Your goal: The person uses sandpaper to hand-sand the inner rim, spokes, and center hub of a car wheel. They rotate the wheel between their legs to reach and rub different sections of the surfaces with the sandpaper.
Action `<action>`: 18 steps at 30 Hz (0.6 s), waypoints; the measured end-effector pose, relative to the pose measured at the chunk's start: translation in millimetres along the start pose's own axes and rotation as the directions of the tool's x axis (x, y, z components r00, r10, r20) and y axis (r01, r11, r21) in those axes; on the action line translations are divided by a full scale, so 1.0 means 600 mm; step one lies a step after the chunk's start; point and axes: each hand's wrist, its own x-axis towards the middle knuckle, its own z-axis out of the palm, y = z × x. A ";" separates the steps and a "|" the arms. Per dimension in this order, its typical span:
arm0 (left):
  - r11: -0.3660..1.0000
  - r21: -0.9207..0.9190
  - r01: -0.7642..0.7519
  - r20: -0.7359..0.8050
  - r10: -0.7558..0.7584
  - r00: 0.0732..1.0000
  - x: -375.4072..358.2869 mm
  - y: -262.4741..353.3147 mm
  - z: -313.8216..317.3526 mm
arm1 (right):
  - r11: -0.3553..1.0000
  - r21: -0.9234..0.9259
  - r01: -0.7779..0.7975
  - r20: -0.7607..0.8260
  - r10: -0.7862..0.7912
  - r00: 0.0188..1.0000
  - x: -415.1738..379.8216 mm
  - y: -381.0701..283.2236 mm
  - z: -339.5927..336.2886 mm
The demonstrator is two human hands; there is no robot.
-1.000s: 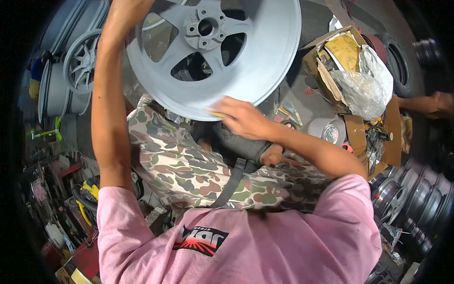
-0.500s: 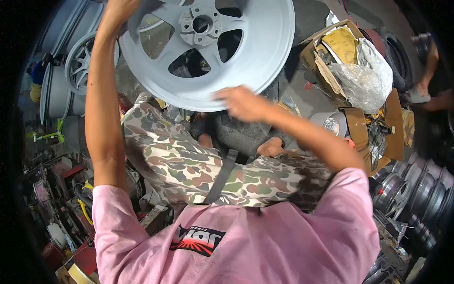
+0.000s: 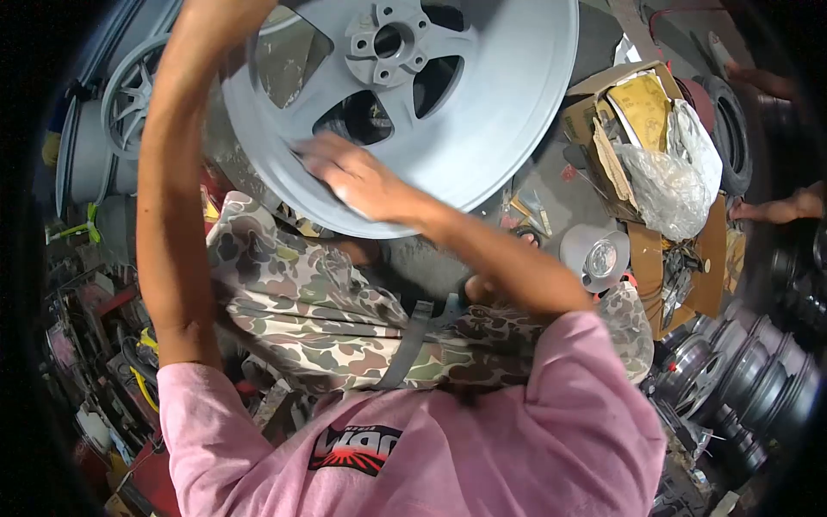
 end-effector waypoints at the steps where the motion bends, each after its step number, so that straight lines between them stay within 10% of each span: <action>1: 0.996 -0.069 0.048 0.002 -0.048 0.999 0.003 0.005 0.002 | 0.947 -0.306 0.100 0.172 -0.048 0.984 -0.032 0.069 -0.022; 2: 0.988 -0.125 0.091 -0.007 -0.093 0.996 0.009 0.002 0.000 | 0.788 -0.559 0.257 0.357 -0.051 0.933 -0.068 0.177 -0.070; 4: 0.992 -0.095 0.081 0.020 -0.079 0.997 0.009 -0.011 -0.002 | 0.667 -0.741 -0.076 0.148 0.273 0.951 -0.101 0.237 -0.237; 6: 0.995 -0.074 0.074 0.061 -0.069 0.996 0.005 0.001 -0.010 | -0.059 -0.990 0.126 0.106 0.265 0.958 -0.071 0.257 -0.388; 8: 0.984 -0.128 0.121 0.133 -0.104 0.986 0.004 0.036 -0.035 | -0.446 -0.880 0.161 0.027 0.292 0.956 -0.013 0.202 -0.431; 11: 0.997 -0.080 0.011 0.030 -0.009 1.000 0.008 -0.001 -0.010 | -0.510 -0.860 -0.030 -0.178 0.244 0.953 -0.053 0.291 -0.331; 12: 0.996 -0.084 0.004 0.023 -0.002 1.000 0.013 -0.005 -0.011 | -0.263 -0.957 -0.119 -0.206 0.335 0.919 -0.082 0.274 -0.241; 13: 0.995 -0.099 0.025 0.036 -0.022 0.999 0.015 -0.007 -0.009 | 0.264 -0.953 -0.146 0.051 0.618 0.785 -0.096 0.260 -0.180; 14: 0.992 -0.113 0.050 0.053 -0.044 0.998 0.014 -0.009 -0.008 | 0.578 -0.807 -0.121 0.260 0.532 0.806 -0.080 0.190 -0.106; 16: 0.967 -0.200 0.157 0.141 -0.130 0.981 0.013 0.012 -0.029 | 0.821 -0.370 -0.435 0.139 0.512 0.847 -0.078 0.027 -0.022; 18: 0.926 -0.281 0.252 0.233 -0.188 0.954 0.014 0.014 -0.031 | 0.941 -0.124 -0.316 0.116 0.330 0.937 -0.105 0.004 -0.034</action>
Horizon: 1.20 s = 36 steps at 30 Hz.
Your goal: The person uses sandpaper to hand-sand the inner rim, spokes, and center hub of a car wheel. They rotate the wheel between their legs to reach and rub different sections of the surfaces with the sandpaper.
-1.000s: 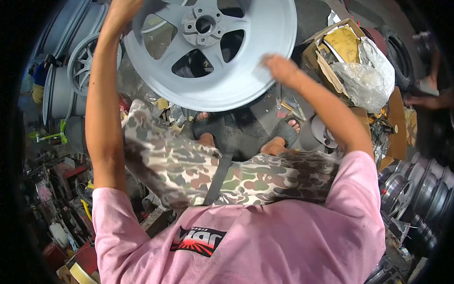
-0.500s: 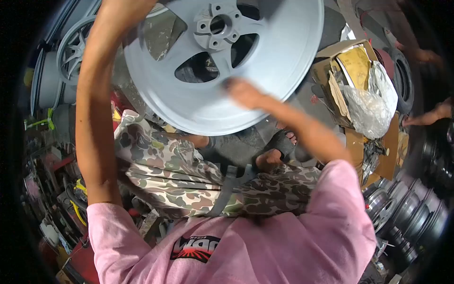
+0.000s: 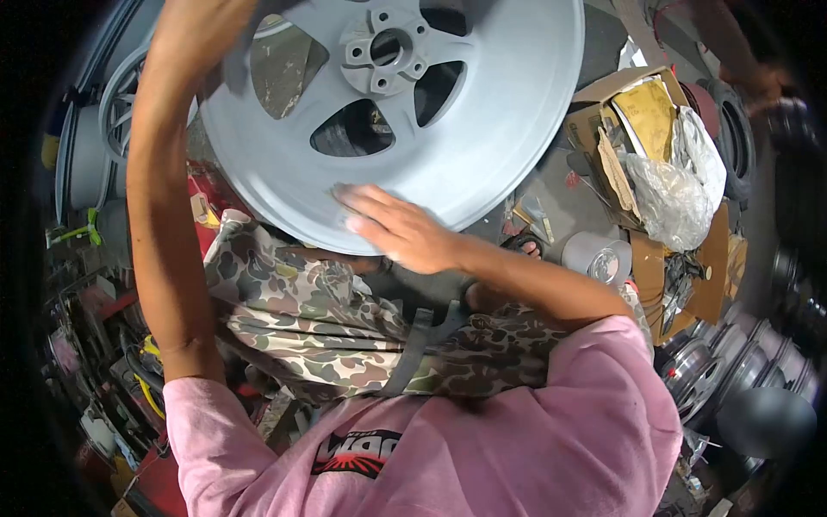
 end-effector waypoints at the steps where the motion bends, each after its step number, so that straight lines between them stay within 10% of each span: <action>1: 0.990 0.100 -0.103 -0.077 0.111 0.991 0.005 -0.021 0.008 | 0.998 -0.023 0.060 0.095 -0.057 0.994 -0.012 0.055 -0.028; 2: 0.960 0.204 -0.193 -0.141 0.224 0.964 0.010 -0.034 0.014 | 0.992 -0.038 0.118 0.189 -0.109 0.976 -0.026 0.116 -0.067; 3: 0.959 0.197 -0.205 -0.140 0.234 0.962 0.013 -0.039 0.016 | 0.870 -0.491 -0.050 0.173 0.154 0.973 -0.029 0.170 -0.143; 4: 0.951 0.254 -0.178 -0.153 0.222 0.963 0.015 -0.041 0.017 | 0.517 -0.855 0.036 0.113 0.119 0.986 -0.046 0.207 -0.246; 6: 0.938 0.316 -0.143 -0.172 0.205 0.964 0.009 -0.034 0.015 | -0.276 -0.959 -0.058 -0.076 0.056 0.996 -0.025 0.195 -0.398; 9: 0.971 0.228 -0.070 -0.144 0.105 0.984 -0.001 -0.022 0.022 | -0.375 -0.883 -0.284 -0.268 -0.095 0.959 -0.031 0.144 -0.400; 13: 0.898 0.406 -0.170 -0.190 0.264 0.946 0.004 -0.045 0.024 | 0.614 -0.733 -0.294 -0.153 0.272 0.950 -0.026 0.208 -0.106; 14: 0.914 0.377 -0.151 -0.133 0.214 0.968 0.009 -0.043 0.018 | 0.597 -0.788 0.152 0.399 0.306 0.865 0.017 0.185 -0.044; 15: 0.910 0.383 -0.158 -0.134 0.224 0.965 0.016 -0.068 0.006 | 0.972 -0.216 -0.096 0.043 0.108 0.993 0.009 0.060 0.023; 18: 0.915 0.393 -0.095 -0.048 0.124 0.991 0.020 -0.130 0.011 | 0.963 0.260 -0.076 0.039 0.068 0.997 -0.007 -0.029 0.041; 20: 0.945 0.315 -0.086 -0.145 0.137 0.980 0.024 -0.119 0.014 | 0.993 0.045 -0.105 0.066 0.102 0.993 -0.015 0.073 0.001; 21: 0.916 0.400 0.038 -0.162 0.029 0.986 0.015 -0.093 0.016 | 0.916 -0.349 -0.195 0.179 0.270 0.946 -0.024 0.103 -0.075; 22: 0.915 0.403 0.036 -0.162 0.033 0.986 0.003 -0.052 0.018 | 0.658 -0.750 0.068 0.082 -0.009 0.997 -0.030 0.210 -0.142; 23: 0.937 0.349 0.009 -0.121 0.035 0.992 -0.010 -0.007 0.015 | 0.136 -0.990 0.024 0.043 0.142 0.989 -0.026 0.225 -0.214; 24: 0.955 0.297 -0.012 -0.077 0.037 0.996 -0.016 0.015 0.013 | 0.022 -0.997 -0.079 -0.080 -0.060 0.995 -0.019 0.290 -0.282; 27: 0.912 0.398 -0.095 -0.144 0.165 0.976 -0.004 -0.027 0.026 | -0.186 -0.909 -0.372 -0.373 -0.032 0.927 0.029 0.261 -0.261; 29: 0.880 0.447 -0.163 -0.161 0.259 0.953 -0.003 -0.040 0.028 | 0.530 -0.672 -0.518 -0.191 0.551 0.812 0.080 0.235 -0.124; 30: 0.843 0.490 -0.223 -0.168 0.342 0.925 -0.003 -0.046 0.030 | 0.405 -0.905 -0.134 0.052 0.416 0.908 0.093 0.185 -0.028; 31: 0.844 0.486 -0.226 -0.166 0.344 0.924 0.001 -0.052 0.026 | 0.895 -0.442 -0.052 0.070 0.093 0.993 0.092 0.160 0.034; 32: 0.875 0.472 -0.106 -0.162 0.204 0.965 0.005 -0.061 0.021 | 0.994 0.093 0.055 -0.016 -0.054 0.998 0.091 0.078 0.066; 33: 0.888 0.460 0.017 -0.148 0.058 0.987 0.007 -0.064 0.020 | 0.969 0.224 0.102 -0.078 -0.087 0.993 0.072 -0.021 0.063; 36: 0.956 0.294 -0.024 -0.135 0.066 0.989 -0.019 0.015 0.030 | 0.966 0.170 0.196 -0.078 -0.185 0.980 0.053 0.081 0.071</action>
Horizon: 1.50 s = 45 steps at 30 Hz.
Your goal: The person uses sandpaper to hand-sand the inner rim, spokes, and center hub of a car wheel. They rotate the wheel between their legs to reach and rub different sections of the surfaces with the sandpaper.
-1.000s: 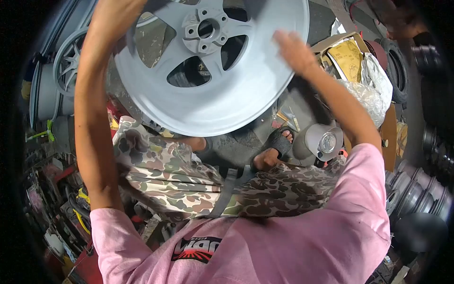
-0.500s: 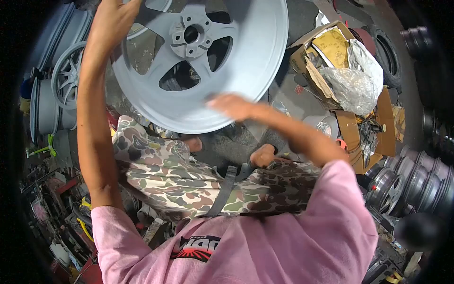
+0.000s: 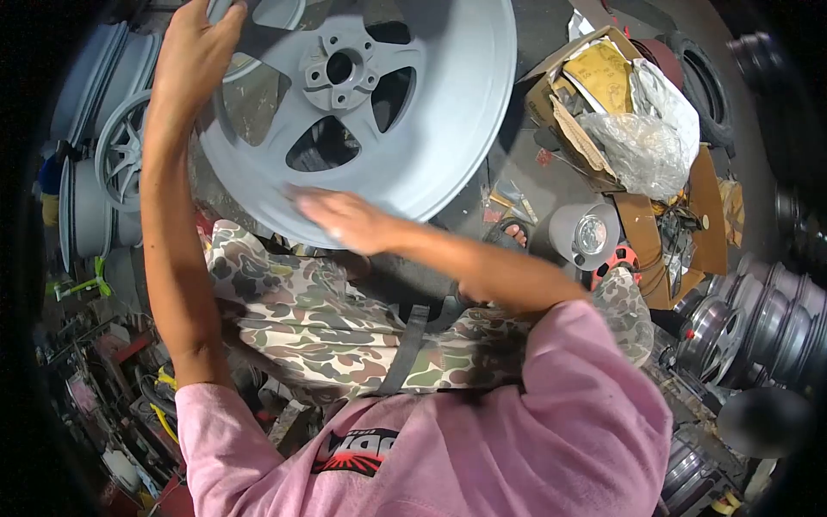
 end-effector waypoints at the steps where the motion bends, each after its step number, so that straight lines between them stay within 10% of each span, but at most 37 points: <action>1: 1.000 -0.010 -0.009 -0.003 0.009 1.000 0.002 -0.008 0.002 | 0.984 -0.172 0.055 0.097 -0.039 0.995 -0.026 0.056 -0.033; 3: 0.998 0.065 0.012 -0.061 -0.008 0.998 0.007 -0.041 0.013 | 0.702 -0.712 -0.020 0.132 0.161 0.978 -0.108 0.082 -0.218; 4: 0.998 0.062 0.011 -0.067 -0.007 0.998 0.010 -0.044 0.014 | 0.165 -0.985 -0.052 -0.011 0.239 0.971 -0.131 0.052 -0.298; 6: 0.980 0.162 -0.113 -0.135 0.135 0.982 0.006 -0.050 0.018 | -0.314 -0.947 -0.063 -0.082 0.047 0.996 -0.148 0.026 -0.469; 9: 0.991 0.075 -0.114 -0.034 0.117 0.993 0.017 -0.059 0.011 | -0.590 -0.805 -0.058 -0.130 0.082 0.988 -0.165 -0.047 -0.448; 13: 0.997 0.081 -0.015 -0.020 0.017 1.000 0.034 -0.086 0.012 | 0.400 -0.917 -0.018 -0.030 -0.023 0.999 -0.215 0.005 -0.212; 15: 0.521 0.672 -0.527 0.365 0.387 0.847 0.067 -0.162 0.041 | 0.610 -0.783 -0.122 -0.057 0.125 0.991 -0.176 -0.092 -0.124; 16: 0.519 0.662 -0.541 0.379 0.390 0.839 0.056 -0.150 0.043 | 0.620 -0.773 -0.133 -0.067 0.129 0.989 -0.179 -0.083 -0.131; 18: 0.991 0.072 -0.114 -0.028 0.116 0.993 0.037 -0.106 0.033 | 0.518 -0.855 0.014 0.077 0.100 0.992 -0.171 -0.058 -0.211; 22: 0.996 0.063 -0.064 -0.032 0.066 0.997 0.028 -0.090 0.027 | -0.259 -0.961 0.102 0.116 -0.036 0.993 -0.135 -0.021 -0.477; 25: 0.991 0.132 0.032 -0.014 -0.030 0.999 0.022 -0.074 0.008 | -0.391 -0.920 -0.022 -0.097 0.174 0.980 -0.092 -0.097 -0.474; 27: 0.996 -0.017 -0.092 -0.043 0.091 0.995 0.034 -0.128 0.007 | -0.226 -0.970 -0.088 -0.043 -0.197 0.979 -0.164 0.022 -0.452; 32: 0.973 -0.217 0.076 0.023 -0.073 0.997 0.044 -0.151 0.003 | 0.199 -0.964 -0.175 -0.228 -0.292 0.929 -0.208 -0.016 -0.250; 38: 0.874 -0.469 0.129 0.026 -0.132 0.991 0.046 -0.161 -0.004 | 0.416 -0.728 -0.546 -0.681 -0.532 0.503 -0.111 0.007 -0.329; 45: 0.867 -0.479 0.141 0.093 -0.109 0.990 0.054 -0.170 -0.003 | 0.669 -0.258 -0.697 -0.928 0.029 0.372 -0.164 -0.033 -0.183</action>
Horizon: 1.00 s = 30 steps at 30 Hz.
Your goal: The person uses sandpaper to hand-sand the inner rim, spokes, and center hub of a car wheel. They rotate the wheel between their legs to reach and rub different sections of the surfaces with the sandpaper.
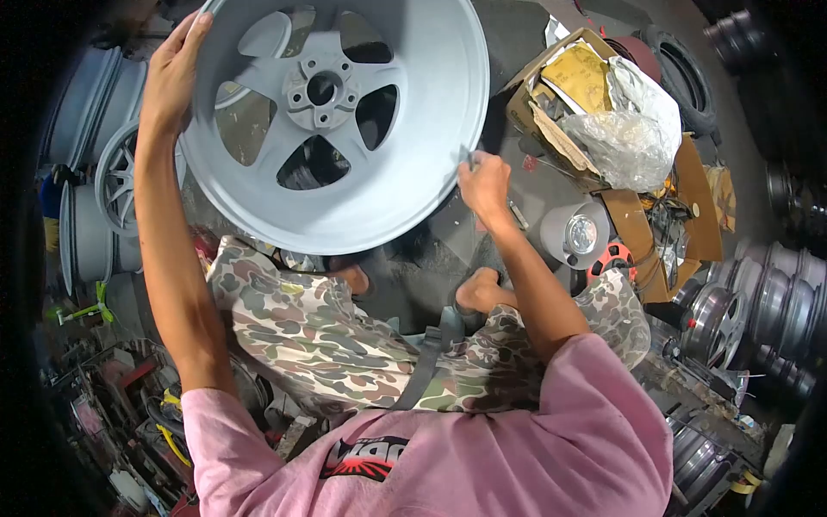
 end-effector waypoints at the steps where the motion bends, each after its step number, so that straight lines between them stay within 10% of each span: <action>1: 1.000 -0.003 0.002 -0.003 -0.002 1.000 -0.010 0.018 0.015 | 0.985 0.102 -0.140 0.178 0.120 0.977 -0.017 -0.014 -0.011; 3: 0.983 0.071 -0.167 -0.079 0.172 0.982 -0.035 0.068 0.042 | 0.997 -0.011 0.076 0.346 -0.068 0.936 -0.059 -0.040 -0.009; 5: 0.994 0.074 -0.079 -0.097 0.086 0.992 -0.031 0.059 0.039 | 0.998 -0.056 -0.026 0.601 0.054 0.798 -0.085 -0.096 -0.029; 7: 0.991 0.086 -0.102 -0.017 0.104 0.994 -0.032 0.060 0.036 | 0.912 0.341 -0.228 0.752 -0.119 0.649 -0.076 -0.061 -0.006; 12: 0.943 -0.262 0.206 -0.078 -0.234 0.969 -0.048 0.069 0.047 | 0.958 0.242 0.156 0.403 -0.246 0.881 0.088 -0.100 -0.136; 15: 0.858 -0.511 -0.053 -0.156 -0.032 0.987 -0.055 0.059 0.069 | 0.952 0.230 0.203 0.363 -0.277 0.889 0.160 -0.122 -0.221; 17: 0.982 -0.175 -0.070 -0.241 0.027 0.970 -0.037 -0.001 0.036 | 0.972 0.014 0.236 0.387 -0.223 0.895 0.143 -0.161 -0.252; 20: 0.875 0.460 0.152 -0.395 0.048 0.918 -0.040 -0.166 -0.010 | 0.882 0.435 0.182 0.329 -0.344 0.879 0.110 -0.183 -0.211; 22: 0.747 0.451 0.489 -0.449 -0.284 0.847 -0.079 -0.265 -0.012 | 0.903 0.322 0.284 0.386 -0.399 0.832 0.100 -0.231 -0.181; 23: 0.781 0.103 0.616 -0.196 -0.591 0.783 -0.105 -0.223 -0.019 | 0.917 0.262 0.302 0.449 -0.393 0.803 0.089 -0.260 -0.177; 30: 0.913 -0.058 0.403 -0.100 -0.407 0.908 -0.143 -0.196 0.017 | 0.803 0.591 0.077 0.502 -0.440 0.745 0.111 -0.400 -0.111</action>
